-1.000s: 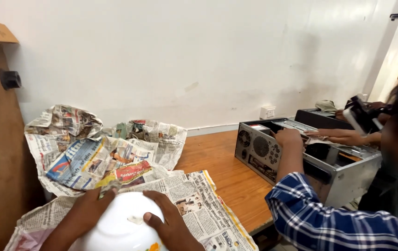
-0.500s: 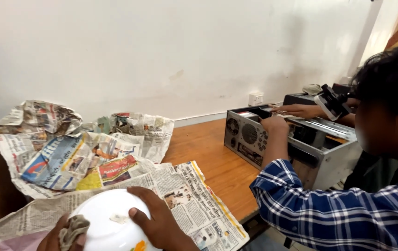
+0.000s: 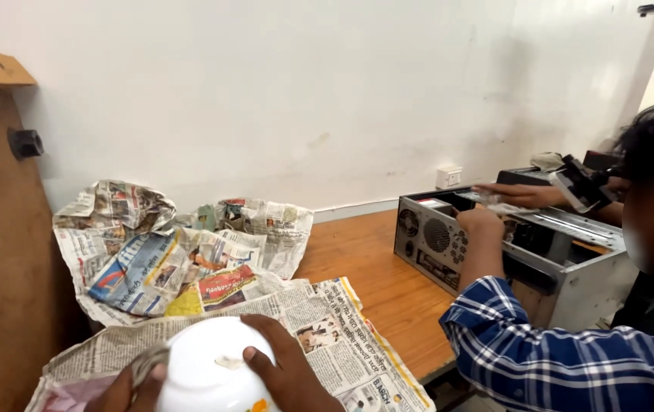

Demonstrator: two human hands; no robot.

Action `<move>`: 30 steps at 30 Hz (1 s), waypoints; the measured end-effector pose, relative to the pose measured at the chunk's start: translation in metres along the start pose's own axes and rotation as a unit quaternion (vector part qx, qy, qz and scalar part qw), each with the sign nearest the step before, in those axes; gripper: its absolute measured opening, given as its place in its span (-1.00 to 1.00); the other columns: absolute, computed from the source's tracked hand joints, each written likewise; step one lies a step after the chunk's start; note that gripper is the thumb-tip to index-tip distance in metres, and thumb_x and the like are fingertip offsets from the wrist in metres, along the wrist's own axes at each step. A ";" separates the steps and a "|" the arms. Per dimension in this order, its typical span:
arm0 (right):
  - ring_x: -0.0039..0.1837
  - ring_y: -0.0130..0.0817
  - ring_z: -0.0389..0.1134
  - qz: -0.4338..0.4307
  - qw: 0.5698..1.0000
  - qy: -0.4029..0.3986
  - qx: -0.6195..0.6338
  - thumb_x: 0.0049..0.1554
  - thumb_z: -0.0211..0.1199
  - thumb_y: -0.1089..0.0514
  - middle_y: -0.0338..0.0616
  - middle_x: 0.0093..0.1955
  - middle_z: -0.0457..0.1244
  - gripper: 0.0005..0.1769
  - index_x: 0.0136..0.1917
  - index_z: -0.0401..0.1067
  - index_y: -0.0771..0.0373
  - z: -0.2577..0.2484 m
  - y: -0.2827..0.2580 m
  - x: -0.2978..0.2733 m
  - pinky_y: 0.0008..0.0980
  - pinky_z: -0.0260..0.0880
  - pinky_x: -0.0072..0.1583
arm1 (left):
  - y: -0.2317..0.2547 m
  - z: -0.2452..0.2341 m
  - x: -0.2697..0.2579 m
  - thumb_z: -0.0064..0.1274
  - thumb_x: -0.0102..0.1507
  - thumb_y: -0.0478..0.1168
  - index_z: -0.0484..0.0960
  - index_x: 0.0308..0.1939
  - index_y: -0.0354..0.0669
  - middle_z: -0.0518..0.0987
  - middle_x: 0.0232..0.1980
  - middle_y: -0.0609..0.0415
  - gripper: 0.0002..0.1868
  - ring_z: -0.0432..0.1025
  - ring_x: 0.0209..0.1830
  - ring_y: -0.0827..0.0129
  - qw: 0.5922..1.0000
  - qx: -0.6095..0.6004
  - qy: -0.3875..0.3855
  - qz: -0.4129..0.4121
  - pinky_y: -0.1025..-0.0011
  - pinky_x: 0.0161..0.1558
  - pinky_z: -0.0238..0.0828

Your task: The person cleans a white ceramic bowl with a cloth while sitting on the floor.

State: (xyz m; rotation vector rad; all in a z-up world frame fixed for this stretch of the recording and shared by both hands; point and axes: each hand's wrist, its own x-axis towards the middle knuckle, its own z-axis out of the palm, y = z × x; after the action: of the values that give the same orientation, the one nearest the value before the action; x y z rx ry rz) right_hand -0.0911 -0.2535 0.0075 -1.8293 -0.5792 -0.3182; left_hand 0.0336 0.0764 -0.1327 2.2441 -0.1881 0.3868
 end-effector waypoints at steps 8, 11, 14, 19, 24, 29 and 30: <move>0.50 -0.09 0.21 -0.020 1.000 0.008 0.000 0.23 0.08 -0.23 0.08 0.42 0.21 -0.30 0.43 0.27 0.29 0.002 0.003 0.003 -0.20 0.10 0.49 | 0.169 -0.029 0.020 -0.04 0.31 0.29 0.68 -0.06 -0.27 0.71 -0.15 -0.24 -0.36 0.60 -0.07 -0.04 0.983 0.161 -0.086 -0.031 0.11 0.03 0.48; 0.51 -0.10 0.20 -0.015 1.000 0.023 -0.004 0.22 0.08 -0.24 0.07 0.42 0.22 -0.29 0.44 0.26 0.28 0.002 0.003 0.003 -0.20 0.09 0.49 | 0.163 -0.033 0.039 0.07 0.27 0.24 0.74 -0.14 -0.35 0.75 -0.27 -0.20 -0.38 0.56 -0.26 0.09 0.985 -0.042 -0.137 -0.100 0.06 -0.13 0.53; 0.53 -0.11 0.17 -0.024 0.999 0.025 -0.017 0.24 0.06 -0.25 0.05 0.45 0.20 -0.30 0.44 0.27 0.27 0.003 0.004 0.004 -0.19 0.06 0.50 | 0.099 -0.018 0.076 -0.01 0.29 0.16 0.73 -0.17 -0.45 0.77 -0.28 -0.17 -0.38 0.56 -0.30 0.20 0.986 -0.035 -0.133 -0.091 0.15 -0.16 0.52; 0.52 -0.09 0.20 -0.050 0.998 0.036 -0.024 0.24 0.08 -0.25 0.07 0.42 0.22 -0.30 0.43 0.28 0.27 0.003 0.018 0.008 -0.18 0.08 0.50 | 0.071 -0.009 0.071 -0.07 0.29 0.14 0.70 -0.07 -0.44 0.77 -0.18 -0.26 -0.39 0.58 -0.24 0.15 0.980 -0.130 -0.103 -0.110 0.14 -0.11 0.53; 0.55 -0.07 0.14 -0.036 0.999 0.014 -0.013 0.27 0.06 -0.23 0.08 0.46 0.19 -0.33 0.44 0.29 0.26 0.001 0.010 0.003 -0.17 0.00 0.51 | 0.142 -0.037 0.035 -0.05 0.27 0.21 0.68 0.02 -0.36 0.70 -0.02 -0.32 -0.35 0.57 -0.02 0.01 0.993 0.031 -0.053 -0.099 0.15 0.11 0.40; 0.51 -0.06 0.21 -0.057 0.998 0.035 -0.018 0.26 0.06 -0.22 0.10 0.44 0.22 -0.33 0.44 0.28 0.27 0.002 0.013 0.003 -0.17 0.11 0.49 | 0.174 -0.030 0.030 -0.04 0.28 0.27 0.65 -0.18 -0.42 0.66 -0.08 -0.40 -0.31 0.55 -0.01 -0.17 0.979 0.187 -0.075 -0.039 0.05 0.08 0.44; 0.51 -0.06 0.21 -0.054 0.998 0.030 -0.019 0.26 0.06 -0.22 0.10 0.44 0.22 -0.33 0.44 0.28 0.27 0.002 0.014 0.003 -0.17 0.11 0.49 | 0.166 -0.026 0.038 -0.04 0.28 0.27 0.65 -0.18 -0.42 0.66 -0.08 -0.40 -0.31 0.55 -0.01 -0.17 0.979 0.184 -0.076 -0.043 0.05 0.08 0.44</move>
State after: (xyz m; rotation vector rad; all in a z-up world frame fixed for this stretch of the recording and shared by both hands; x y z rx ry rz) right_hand -0.0811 -0.2538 -0.0027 -1.8210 -0.6355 -0.4585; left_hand 0.0203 -0.0109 0.0146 2.6402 -0.1030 0.2159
